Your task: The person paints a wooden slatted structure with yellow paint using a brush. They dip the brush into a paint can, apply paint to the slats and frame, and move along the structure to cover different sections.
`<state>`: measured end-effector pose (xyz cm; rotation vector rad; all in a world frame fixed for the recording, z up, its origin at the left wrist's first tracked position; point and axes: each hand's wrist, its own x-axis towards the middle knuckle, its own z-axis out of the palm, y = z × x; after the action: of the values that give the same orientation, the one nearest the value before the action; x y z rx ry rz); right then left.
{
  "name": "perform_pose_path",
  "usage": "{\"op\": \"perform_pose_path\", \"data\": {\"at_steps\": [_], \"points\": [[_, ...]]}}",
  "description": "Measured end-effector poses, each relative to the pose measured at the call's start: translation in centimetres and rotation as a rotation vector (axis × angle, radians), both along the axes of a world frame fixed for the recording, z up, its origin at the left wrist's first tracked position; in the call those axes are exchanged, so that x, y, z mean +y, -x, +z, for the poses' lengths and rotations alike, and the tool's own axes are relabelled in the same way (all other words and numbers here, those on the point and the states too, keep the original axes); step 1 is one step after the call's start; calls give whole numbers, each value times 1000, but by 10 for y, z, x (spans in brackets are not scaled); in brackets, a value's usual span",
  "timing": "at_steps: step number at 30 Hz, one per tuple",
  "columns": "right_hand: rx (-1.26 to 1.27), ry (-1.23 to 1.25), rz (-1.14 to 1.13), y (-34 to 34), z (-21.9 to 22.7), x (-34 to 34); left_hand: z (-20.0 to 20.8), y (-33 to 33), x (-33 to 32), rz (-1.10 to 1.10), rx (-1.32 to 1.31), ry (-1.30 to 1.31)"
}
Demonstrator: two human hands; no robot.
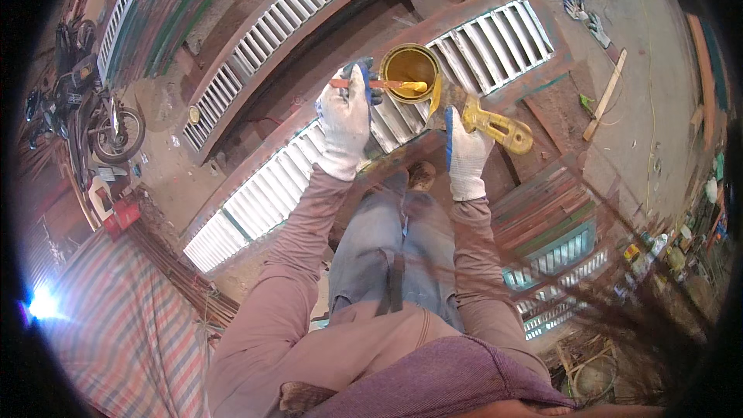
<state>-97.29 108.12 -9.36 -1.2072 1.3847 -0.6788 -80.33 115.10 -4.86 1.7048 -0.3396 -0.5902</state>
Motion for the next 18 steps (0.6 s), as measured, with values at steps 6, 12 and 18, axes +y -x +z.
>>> {"op": "perform_pose_path", "data": {"at_steps": [6, 12, 18], "points": [[91, 140, 18, -29, -26, 16, 27, 7, -1, -33, -331, -54], [19, 76, -46, -35, -31, 16, 27, 19, -8, -161, -639, -81], [-129, -179, -169, -34, -23, 12, 9, 48, -9, -181, -701, -145]]}}
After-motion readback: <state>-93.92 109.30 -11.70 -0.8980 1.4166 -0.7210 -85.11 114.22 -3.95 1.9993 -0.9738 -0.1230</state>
